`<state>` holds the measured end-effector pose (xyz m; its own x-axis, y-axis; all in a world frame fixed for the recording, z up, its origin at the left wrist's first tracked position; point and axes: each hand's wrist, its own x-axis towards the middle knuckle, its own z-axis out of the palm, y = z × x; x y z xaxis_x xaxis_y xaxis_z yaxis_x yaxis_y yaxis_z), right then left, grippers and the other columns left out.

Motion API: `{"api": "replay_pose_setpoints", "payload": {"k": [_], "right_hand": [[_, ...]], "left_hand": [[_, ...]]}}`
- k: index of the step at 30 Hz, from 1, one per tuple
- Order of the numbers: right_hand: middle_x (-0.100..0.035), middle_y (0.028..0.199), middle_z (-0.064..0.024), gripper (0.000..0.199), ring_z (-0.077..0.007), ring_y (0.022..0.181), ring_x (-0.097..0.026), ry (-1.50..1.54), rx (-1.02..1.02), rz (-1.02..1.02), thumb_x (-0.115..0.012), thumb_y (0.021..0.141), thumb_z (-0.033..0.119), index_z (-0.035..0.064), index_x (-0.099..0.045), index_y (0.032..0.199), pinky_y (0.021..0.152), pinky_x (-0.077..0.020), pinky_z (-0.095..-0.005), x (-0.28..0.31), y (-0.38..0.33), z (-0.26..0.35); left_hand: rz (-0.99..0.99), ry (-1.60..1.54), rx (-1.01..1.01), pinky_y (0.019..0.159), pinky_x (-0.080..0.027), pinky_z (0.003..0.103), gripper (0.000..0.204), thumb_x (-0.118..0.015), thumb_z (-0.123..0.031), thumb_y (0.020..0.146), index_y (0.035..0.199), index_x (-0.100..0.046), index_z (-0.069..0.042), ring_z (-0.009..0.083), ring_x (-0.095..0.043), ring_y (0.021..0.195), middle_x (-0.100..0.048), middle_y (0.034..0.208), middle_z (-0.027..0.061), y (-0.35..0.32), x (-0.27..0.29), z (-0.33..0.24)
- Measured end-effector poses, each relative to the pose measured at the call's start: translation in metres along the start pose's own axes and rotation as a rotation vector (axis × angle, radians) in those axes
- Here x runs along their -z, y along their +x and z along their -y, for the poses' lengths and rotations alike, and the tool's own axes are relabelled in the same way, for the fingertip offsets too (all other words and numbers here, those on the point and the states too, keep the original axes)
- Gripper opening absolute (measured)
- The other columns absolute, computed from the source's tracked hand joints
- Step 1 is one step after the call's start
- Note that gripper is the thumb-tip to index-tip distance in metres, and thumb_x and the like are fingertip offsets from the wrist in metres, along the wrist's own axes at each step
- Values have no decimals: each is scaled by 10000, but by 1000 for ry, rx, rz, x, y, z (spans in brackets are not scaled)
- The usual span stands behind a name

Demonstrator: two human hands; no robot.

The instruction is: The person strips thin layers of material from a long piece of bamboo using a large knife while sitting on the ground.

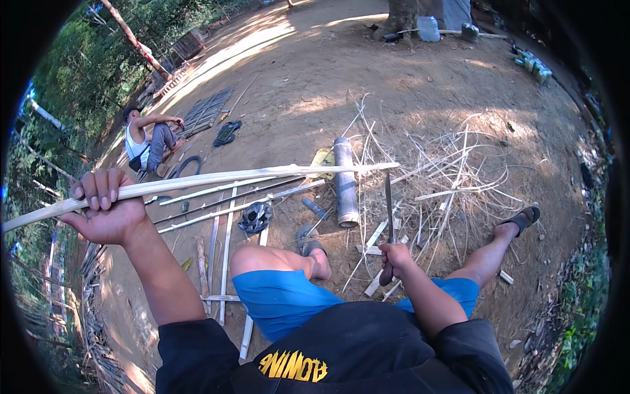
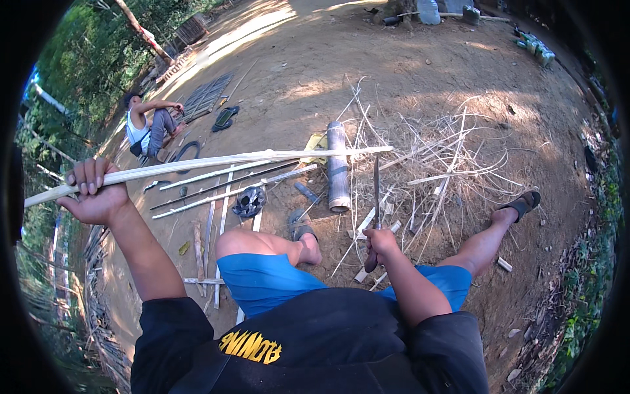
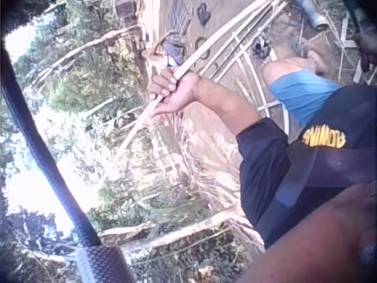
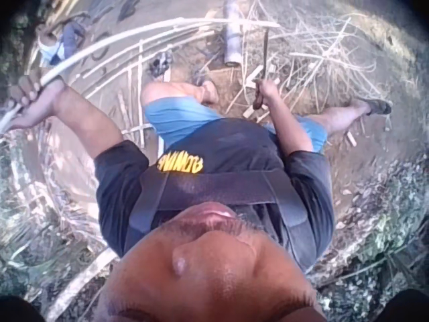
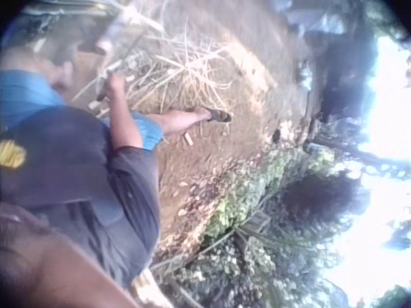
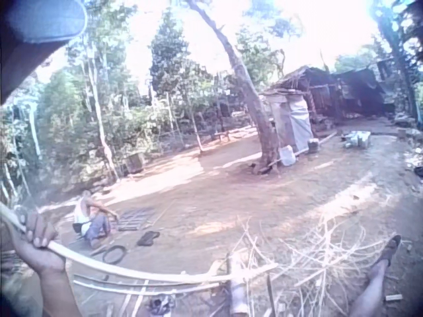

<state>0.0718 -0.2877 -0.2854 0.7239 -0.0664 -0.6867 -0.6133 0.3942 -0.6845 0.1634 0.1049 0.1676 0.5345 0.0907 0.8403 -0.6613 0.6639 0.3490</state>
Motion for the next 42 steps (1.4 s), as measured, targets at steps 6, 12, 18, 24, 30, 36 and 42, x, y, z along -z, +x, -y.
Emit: {"api": "replay_pose_setpoints", "payload": {"k": [6,12,18,24,30,36,42], "right_hand": [[-497,630,-28,164,-160,501,-492,-54,-19,0,-662,866,99,69,-507,823,454,-428,-352,1,-35,-8],[-481,590,-26,184,-182,494,-489,-10,-99,-32,-647,884,150,75,-519,776,464,-430,-356,20,-37,-32],[-484,596,-25,163,-177,487,-467,-31,-126,-33,-631,889,167,75,-538,791,465,-431,-349,34,-38,-41],[-479,587,-39,161,-185,472,-461,-131,-94,13,-593,890,152,70,-528,766,447,-425,-365,23,-23,-46],[-471,585,-31,189,-173,465,-478,-223,33,-7,-629,892,161,77,-511,771,424,-426,-370,29,-36,-40],[-516,638,-34,316,-146,507,-532,-505,479,-168,-661,929,309,55,-499,831,441,-432,-318,12,-40,-35],[-645,791,-58,298,-102,687,-552,-470,537,-6,-692,894,197,1,-565,1080,636,-442,-275,-34,-118,27]], "left_hand": [[-93,139,-174,593,-405,313,654,-457,-673,918,1003,-598,-40,167,-470,629,-458,668,34,-26,-13,-28],[-255,396,-457,710,-506,407,927,-167,-822,872,1136,-570,-29,235,-568,769,-576,848,108,9,20,-122],[-126,340,-300,614,-473,326,805,-180,-748,932,924,-579,-50,174,-561,649,-560,722,52,40,29,-214],[-98,194,-353,429,-357,198,593,-339,-646,979,736,-509,-132,55,-443,428,-467,538,-76,33,10,-220],[-99,113,-497,412,-340,187,546,-422,-642,959,741,-532,-154,38,-405,421,-462,536,-75,36,-5,-154],[-207,181,-262,412,-317,255,629,-393,-758,893,754,-477,-150,97,-371,414,-390,507,-42,-19,-29,-48],[238,192,-128,441,-355,253,644,-399,-800,853,733,-408,-168,83,-387,378,-360,472,-51,-86,-64,-7]]}}
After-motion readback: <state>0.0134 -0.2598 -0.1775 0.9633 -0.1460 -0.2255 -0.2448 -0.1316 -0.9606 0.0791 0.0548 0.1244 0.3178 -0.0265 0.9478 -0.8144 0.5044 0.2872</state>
